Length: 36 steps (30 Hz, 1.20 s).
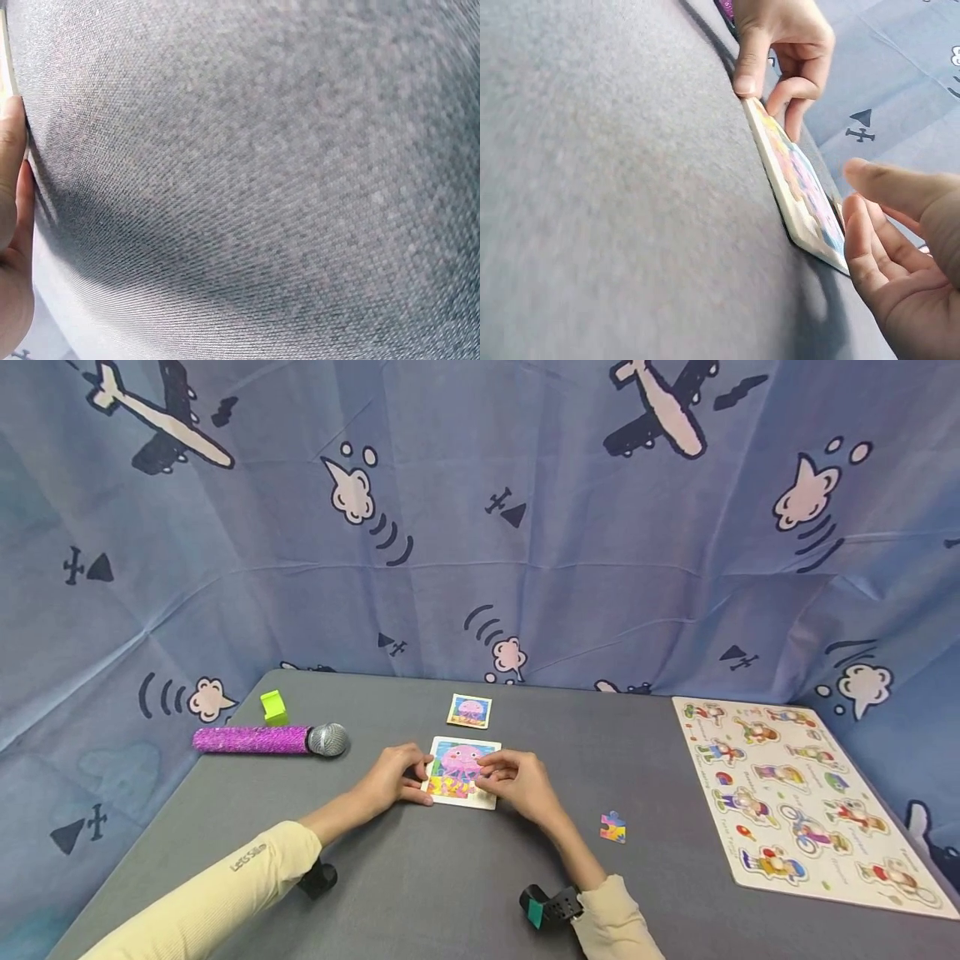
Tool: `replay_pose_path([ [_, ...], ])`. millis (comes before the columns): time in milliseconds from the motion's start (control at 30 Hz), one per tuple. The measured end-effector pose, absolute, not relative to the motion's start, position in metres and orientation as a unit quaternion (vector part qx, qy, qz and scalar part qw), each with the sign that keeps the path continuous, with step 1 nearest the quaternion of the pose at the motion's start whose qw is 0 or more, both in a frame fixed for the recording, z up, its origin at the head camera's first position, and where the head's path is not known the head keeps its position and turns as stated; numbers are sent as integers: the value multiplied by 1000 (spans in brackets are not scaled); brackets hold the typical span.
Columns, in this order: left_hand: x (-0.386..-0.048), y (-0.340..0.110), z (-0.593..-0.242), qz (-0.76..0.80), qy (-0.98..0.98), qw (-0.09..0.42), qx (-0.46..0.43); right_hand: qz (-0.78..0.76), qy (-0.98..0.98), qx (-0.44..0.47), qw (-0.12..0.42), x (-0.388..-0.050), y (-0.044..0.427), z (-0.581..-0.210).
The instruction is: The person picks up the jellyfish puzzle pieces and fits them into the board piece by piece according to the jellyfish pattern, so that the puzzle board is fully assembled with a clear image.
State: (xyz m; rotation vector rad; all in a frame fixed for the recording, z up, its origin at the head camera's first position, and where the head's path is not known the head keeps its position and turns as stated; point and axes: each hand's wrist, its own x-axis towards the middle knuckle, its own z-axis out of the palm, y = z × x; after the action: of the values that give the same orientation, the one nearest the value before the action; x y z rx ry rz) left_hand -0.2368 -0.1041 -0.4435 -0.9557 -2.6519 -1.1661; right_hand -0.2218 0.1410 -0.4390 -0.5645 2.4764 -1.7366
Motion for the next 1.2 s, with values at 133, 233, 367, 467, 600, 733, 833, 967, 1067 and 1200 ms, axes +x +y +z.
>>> replay_pose_path([
  [133,-235,-104,-443,-383,-869,44,-309,-571,805,-158,36,-213,159,-437],
  [233,-235,-104,-443,-374,-872,50,-310,-574,805,-145,33,-206,175,-436],
  [367,-235,-105,-444,-366,-875,54,-312,-582,802,-135,27,-195,198,-433],
  [467,-235,-107,-444,-370,-874,54,-312,-581,805,-117,28,-187,215,-429],
  [600,-234,-107,-443,-376,-873,50,-308,-557,825,-92,22,-176,236,-424],
  [733,-234,-107,-444,-381,-870,44,-309,-529,843,-99,-9,-167,258,-424],
  [833,-235,-106,-443,-384,-869,42,-309,-503,856,-111,-32,-162,274,-428],
  [967,-235,-106,-443,-380,-871,46,-309,-466,874,-125,-53,-157,290,-435],
  [1067,-235,-106,-443,-377,-871,47,-310,-451,883,-123,-46,-154,297,-439],
  [1200,-235,-105,-443,-385,-868,42,-310,-435,894,-105,-24,-148,300,-442],
])
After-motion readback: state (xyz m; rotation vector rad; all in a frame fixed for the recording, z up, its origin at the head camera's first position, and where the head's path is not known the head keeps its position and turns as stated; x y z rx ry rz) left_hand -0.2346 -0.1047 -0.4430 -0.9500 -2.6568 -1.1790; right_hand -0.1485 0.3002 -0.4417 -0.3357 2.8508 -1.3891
